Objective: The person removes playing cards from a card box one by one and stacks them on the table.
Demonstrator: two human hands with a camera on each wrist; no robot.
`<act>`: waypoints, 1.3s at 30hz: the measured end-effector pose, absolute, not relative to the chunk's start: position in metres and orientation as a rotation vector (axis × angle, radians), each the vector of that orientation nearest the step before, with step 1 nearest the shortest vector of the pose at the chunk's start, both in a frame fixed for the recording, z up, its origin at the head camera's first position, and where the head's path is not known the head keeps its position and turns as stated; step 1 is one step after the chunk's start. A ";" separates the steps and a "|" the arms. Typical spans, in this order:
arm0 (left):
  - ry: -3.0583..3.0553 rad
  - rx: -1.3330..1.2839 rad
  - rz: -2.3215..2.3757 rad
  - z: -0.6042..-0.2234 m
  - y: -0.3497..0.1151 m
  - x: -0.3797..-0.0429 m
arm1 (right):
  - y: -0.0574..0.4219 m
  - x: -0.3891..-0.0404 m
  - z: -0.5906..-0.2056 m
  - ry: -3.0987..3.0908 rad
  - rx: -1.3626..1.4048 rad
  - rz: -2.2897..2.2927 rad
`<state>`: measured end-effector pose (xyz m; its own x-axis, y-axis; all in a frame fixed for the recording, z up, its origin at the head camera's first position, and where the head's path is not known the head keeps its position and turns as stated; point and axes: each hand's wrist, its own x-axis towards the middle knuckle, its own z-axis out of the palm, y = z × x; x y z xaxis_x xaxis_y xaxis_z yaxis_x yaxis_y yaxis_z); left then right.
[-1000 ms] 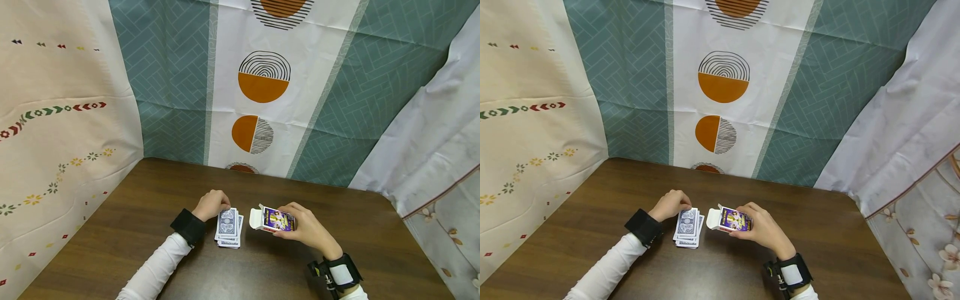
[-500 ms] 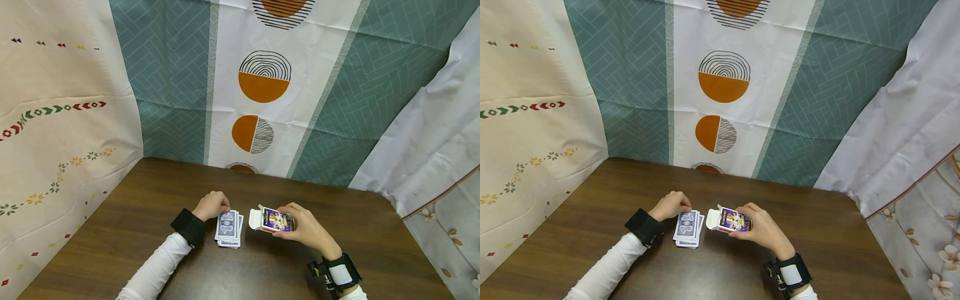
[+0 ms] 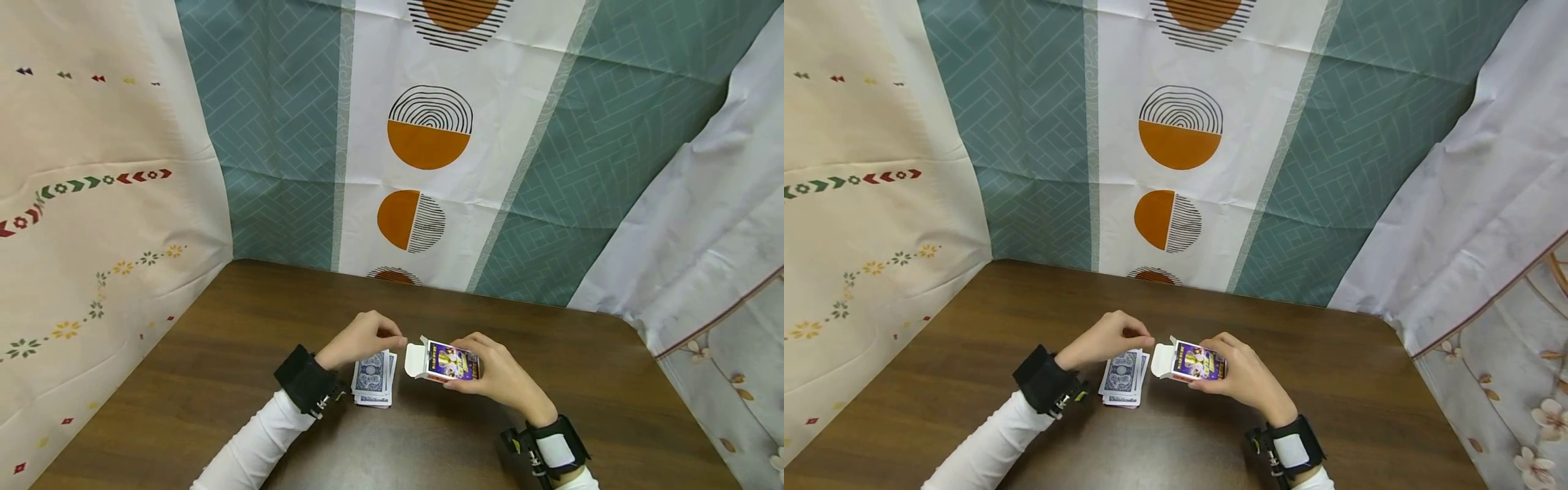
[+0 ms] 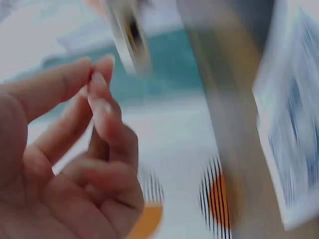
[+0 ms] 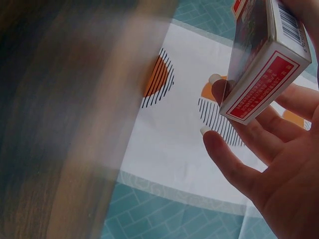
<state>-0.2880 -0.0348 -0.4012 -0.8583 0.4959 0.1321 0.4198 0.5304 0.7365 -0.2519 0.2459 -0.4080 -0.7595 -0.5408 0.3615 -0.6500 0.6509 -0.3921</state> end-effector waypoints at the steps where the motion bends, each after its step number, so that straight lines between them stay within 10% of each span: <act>1: 2.616 0.808 1.277 -0.397 -0.030 -0.283 | 0.245 -0.251 -0.407 -2.652 0.977 0.758; 39: 2.234 0.607 1.453 -0.386 -0.043 -0.278 | 0.243 -0.246 -0.399 -2.586 1.024 0.739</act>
